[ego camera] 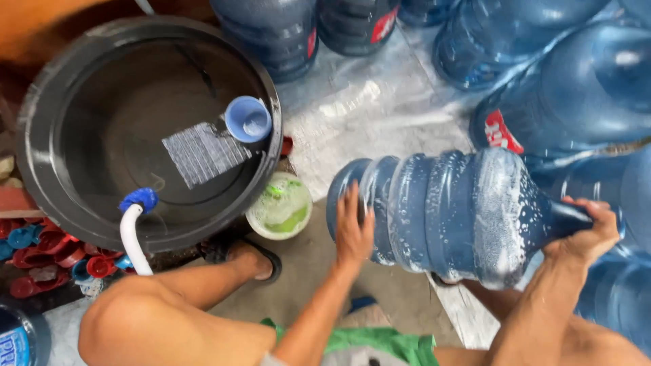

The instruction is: The person scrubs the exterior of a large blue water jug with a soapy sponge. They rotate the jug to clean different sides, focusing on the body and neck area. The person is sitting on the floor surrounded by other water jugs.

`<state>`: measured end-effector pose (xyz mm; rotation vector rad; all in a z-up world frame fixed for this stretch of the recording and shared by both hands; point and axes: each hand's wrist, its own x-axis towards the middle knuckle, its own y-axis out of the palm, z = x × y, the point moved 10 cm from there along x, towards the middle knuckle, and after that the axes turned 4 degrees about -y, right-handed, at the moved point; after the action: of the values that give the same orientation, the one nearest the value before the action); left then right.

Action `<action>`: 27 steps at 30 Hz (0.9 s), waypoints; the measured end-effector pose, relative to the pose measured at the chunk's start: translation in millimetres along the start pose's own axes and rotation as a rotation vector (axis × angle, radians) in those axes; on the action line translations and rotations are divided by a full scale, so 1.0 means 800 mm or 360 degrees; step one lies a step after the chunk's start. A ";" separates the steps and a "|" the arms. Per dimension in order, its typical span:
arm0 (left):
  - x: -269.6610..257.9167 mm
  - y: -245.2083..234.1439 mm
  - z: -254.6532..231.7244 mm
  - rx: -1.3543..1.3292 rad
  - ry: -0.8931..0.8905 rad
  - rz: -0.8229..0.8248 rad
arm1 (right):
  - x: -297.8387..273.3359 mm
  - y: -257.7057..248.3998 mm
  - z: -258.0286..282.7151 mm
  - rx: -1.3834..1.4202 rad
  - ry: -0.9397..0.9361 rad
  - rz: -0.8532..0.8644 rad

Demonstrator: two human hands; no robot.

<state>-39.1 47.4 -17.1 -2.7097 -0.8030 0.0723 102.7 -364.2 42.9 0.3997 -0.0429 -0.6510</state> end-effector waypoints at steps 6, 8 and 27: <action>0.107 0.050 0.046 0.0245 -0.0188 0.0186 | -0.035 0.034 0.033 -0.0295 -0.0249 -0.0107; 0.053 0.021 -0.004 0.0167 -0.0073 0.0033 | -0.029 0.033 0.027 -0.0231 -0.0228 -0.0310; 0.051 0.005 0.032 -0.0169 -0.0070 0.0206 | -0.017 0.004 -0.008 0.0401 0.0071 0.0239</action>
<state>-6.1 73.5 -40.9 -2.8677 -0.6599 0.1224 94.7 -351.6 39.1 0.6475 -0.1120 -0.4890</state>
